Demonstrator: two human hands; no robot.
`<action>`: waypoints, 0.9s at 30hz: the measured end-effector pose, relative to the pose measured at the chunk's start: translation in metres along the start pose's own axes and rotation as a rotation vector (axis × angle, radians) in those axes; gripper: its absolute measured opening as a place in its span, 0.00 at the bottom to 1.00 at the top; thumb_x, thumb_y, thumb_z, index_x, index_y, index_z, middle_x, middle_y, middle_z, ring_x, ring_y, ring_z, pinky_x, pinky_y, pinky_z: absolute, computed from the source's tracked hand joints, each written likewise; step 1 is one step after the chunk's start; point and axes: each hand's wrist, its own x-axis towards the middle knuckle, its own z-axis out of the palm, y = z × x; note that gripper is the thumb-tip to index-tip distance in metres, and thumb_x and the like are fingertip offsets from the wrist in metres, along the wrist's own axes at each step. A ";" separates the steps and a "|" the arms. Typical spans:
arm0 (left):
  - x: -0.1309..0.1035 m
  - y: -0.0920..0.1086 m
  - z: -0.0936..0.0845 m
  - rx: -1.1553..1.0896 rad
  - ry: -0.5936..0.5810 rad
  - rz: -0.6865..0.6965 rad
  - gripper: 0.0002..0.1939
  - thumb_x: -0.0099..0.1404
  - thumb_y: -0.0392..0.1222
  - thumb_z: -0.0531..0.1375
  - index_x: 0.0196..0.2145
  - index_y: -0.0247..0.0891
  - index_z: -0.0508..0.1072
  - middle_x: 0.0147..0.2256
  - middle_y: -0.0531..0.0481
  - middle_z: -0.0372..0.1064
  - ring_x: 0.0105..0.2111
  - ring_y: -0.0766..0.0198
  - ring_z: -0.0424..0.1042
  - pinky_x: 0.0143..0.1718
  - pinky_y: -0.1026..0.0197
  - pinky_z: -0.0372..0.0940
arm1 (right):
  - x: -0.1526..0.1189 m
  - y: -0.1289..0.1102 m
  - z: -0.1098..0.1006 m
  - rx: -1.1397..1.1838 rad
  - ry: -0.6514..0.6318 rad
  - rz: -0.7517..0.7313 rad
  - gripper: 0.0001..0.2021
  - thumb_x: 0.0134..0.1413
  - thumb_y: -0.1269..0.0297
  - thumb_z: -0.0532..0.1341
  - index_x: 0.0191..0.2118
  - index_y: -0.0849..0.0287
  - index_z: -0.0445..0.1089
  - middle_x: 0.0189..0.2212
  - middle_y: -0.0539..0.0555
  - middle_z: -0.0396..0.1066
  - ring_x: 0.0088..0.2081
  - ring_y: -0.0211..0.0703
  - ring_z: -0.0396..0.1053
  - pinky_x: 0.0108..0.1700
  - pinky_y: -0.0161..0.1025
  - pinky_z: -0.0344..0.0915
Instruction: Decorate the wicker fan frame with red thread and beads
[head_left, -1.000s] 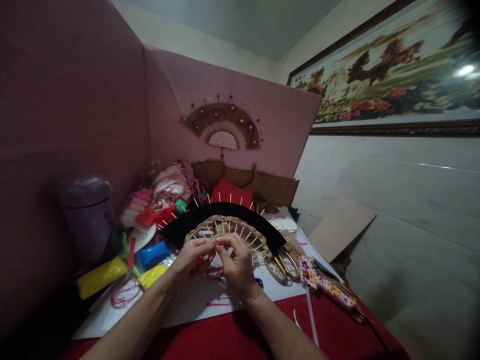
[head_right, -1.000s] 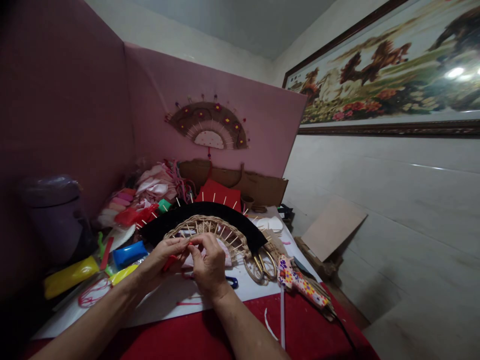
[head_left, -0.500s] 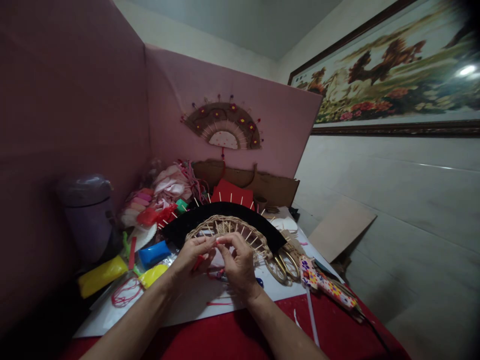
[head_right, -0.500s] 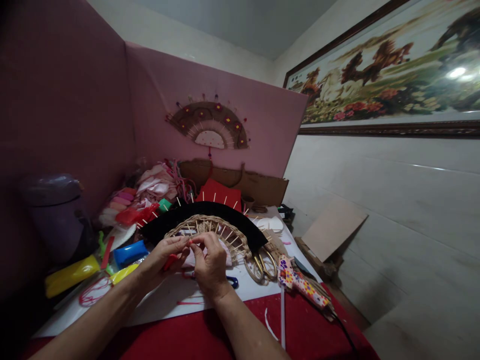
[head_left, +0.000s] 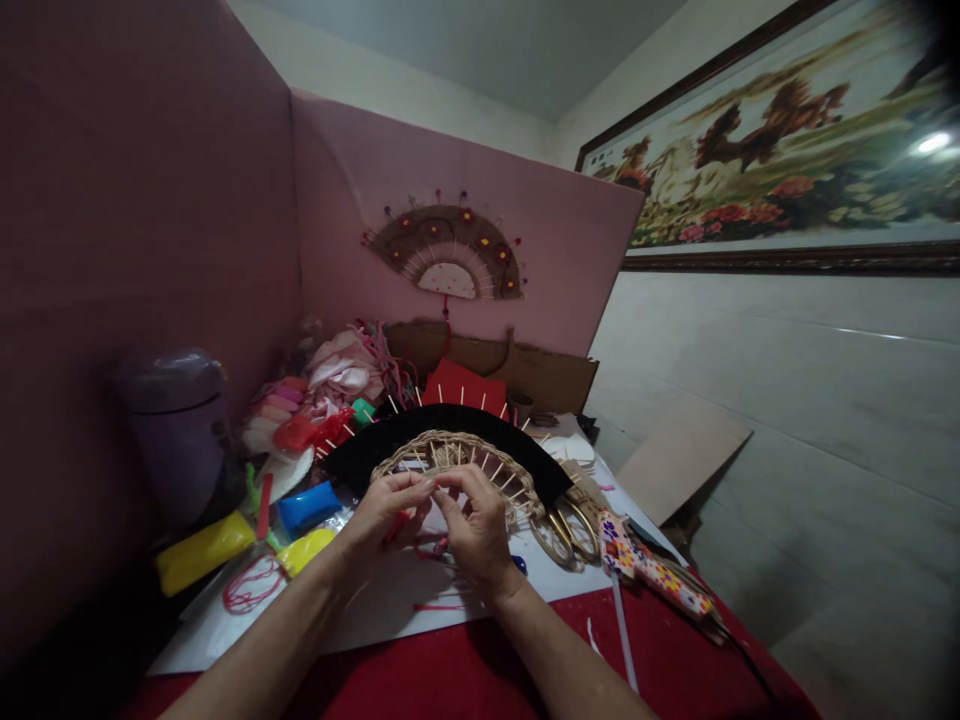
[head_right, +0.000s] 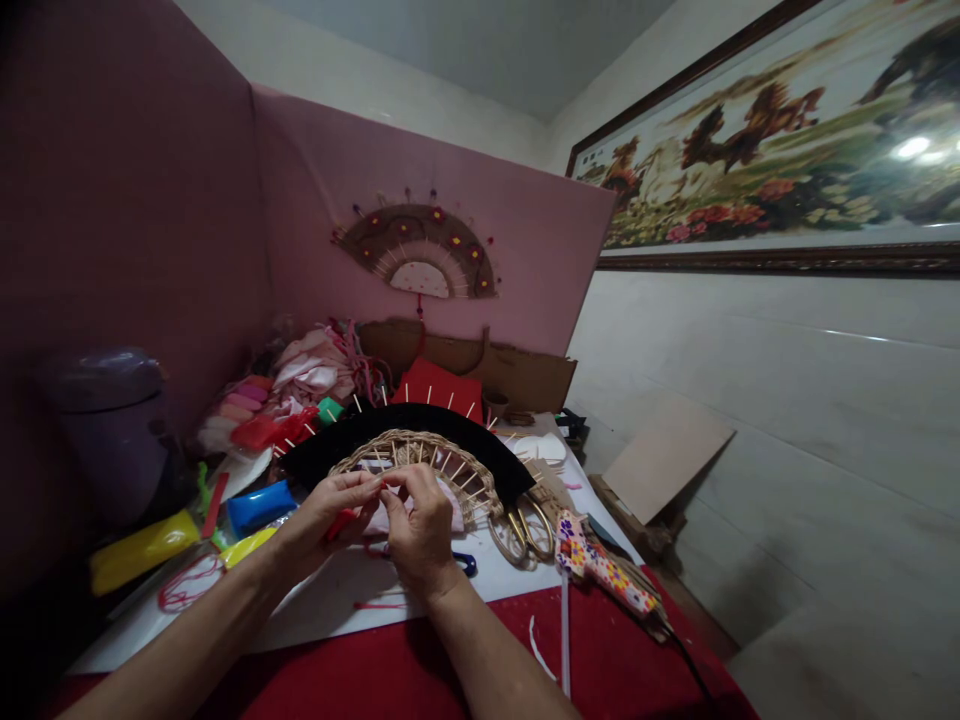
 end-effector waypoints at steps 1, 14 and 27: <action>0.000 0.001 0.001 -0.005 -0.002 0.007 0.18 0.52 0.53 0.65 0.25 0.37 0.64 0.13 0.61 0.54 0.10 0.77 0.46 0.11 0.70 0.37 | 0.000 0.000 0.000 0.003 -0.003 0.000 0.04 0.54 0.73 0.60 0.32 0.57 0.70 0.31 0.51 0.69 0.32 0.40 0.65 0.36 0.36 0.61; 0.007 -0.006 0.002 -0.035 0.027 0.045 0.19 0.49 0.52 0.66 0.29 0.34 0.68 0.18 0.58 0.63 0.09 0.78 0.49 0.11 0.71 0.40 | 0.015 0.009 0.000 -0.033 0.020 0.332 0.06 0.54 0.67 0.57 0.29 0.60 0.69 0.24 0.50 0.70 0.28 0.38 0.68 0.33 0.34 0.64; 0.014 -0.011 0.002 0.226 0.196 0.106 0.15 0.43 0.49 0.67 0.19 0.36 0.67 0.10 0.58 0.60 0.09 0.75 0.51 0.11 0.70 0.42 | 0.036 0.008 -0.076 -0.521 -0.254 0.460 0.08 0.52 0.66 0.58 0.27 0.59 0.73 0.24 0.51 0.74 0.26 0.39 0.70 0.26 0.32 0.57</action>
